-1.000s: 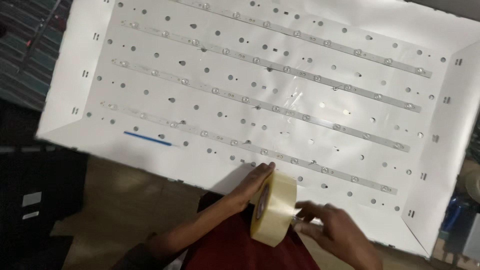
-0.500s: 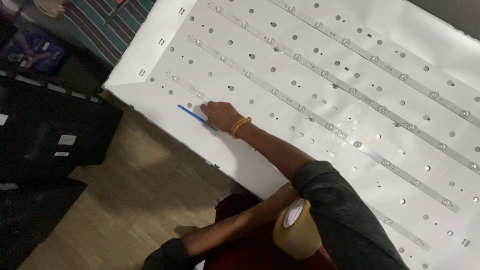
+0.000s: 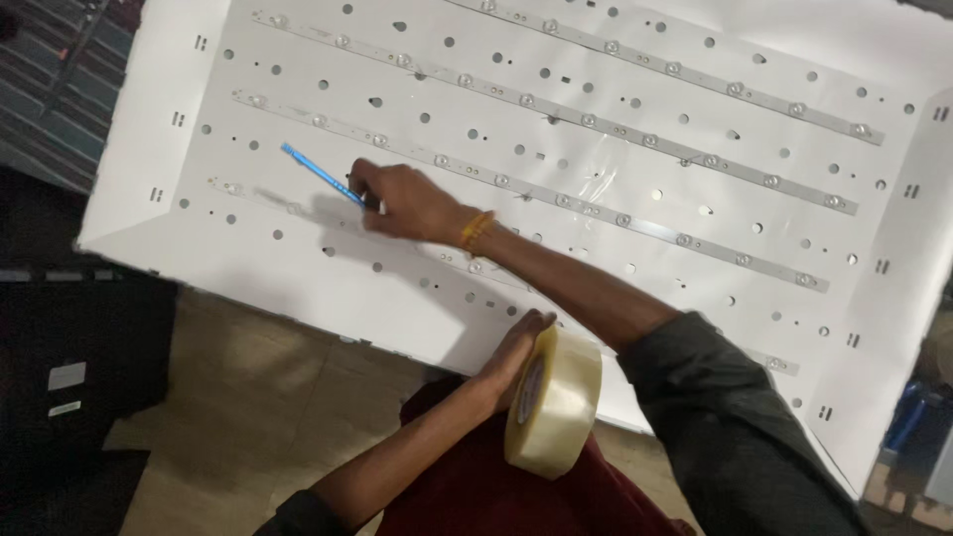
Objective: The person applies clear packing tape over multiple horizontal LED strip lines on a white panel. They smooth each strip with their hand, then use a blue utility knife to cut the tape. The process repeats across the panel surface.
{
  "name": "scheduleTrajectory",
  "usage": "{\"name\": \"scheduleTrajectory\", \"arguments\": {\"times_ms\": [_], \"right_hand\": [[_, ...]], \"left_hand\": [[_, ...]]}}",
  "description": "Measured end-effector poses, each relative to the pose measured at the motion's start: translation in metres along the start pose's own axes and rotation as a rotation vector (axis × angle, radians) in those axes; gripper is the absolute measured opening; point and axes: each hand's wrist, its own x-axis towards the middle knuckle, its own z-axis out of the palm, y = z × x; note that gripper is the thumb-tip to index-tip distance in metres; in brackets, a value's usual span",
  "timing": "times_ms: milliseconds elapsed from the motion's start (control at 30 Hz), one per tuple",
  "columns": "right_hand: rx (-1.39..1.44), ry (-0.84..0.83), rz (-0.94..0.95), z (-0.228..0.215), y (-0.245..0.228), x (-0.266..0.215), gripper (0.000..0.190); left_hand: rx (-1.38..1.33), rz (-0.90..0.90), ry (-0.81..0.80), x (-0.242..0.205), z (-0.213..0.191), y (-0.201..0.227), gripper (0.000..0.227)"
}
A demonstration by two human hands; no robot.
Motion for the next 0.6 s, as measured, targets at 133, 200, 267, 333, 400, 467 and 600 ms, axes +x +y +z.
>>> {"name": "scheduleTrajectory", "arguments": {"times_ms": [133,200,267,333,400,467,600], "right_hand": [[0.061,0.343,0.113,-0.101,-0.001,-0.141,0.027],[0.101,0.582,0.190,-0.108,0.003,-0.205,0.023],[0.258,0.750,0.344,-0.092,0.010,-0.258,0.019],[0.341,0.786,0.477,-0.066,0.017,-0.297,0.016],[0.362,0.772,0.483,-0.039,0.029,-0.320,0.015],[0.395,0.759,0.482,-0.012,0.040,-0.336,0.016],[0.405,0.705,0.563,0.015,0.057,-0.343,0.019]], "left_hand": [[0.024,-0.079,0.059,-0.023,0.016,0.023,0.058],[0.050,-0.049,0.051,-0.022,0.017,0.027,0.059],[0.123,-0.092,0.087,-0.021,0.014,0.025,0.056],[0.153,-0.093,0.103,-0.018,0.013,0.025,0.053],[0.141,-0.062,0.089,-0.018,0.014,0.023,0.051],[0.139,0.125,-0.067,-0.022,0.007,0.022,0.055],[0.016,-0.103,0.172,-0.022,0.017,0.022,0.055]]}}
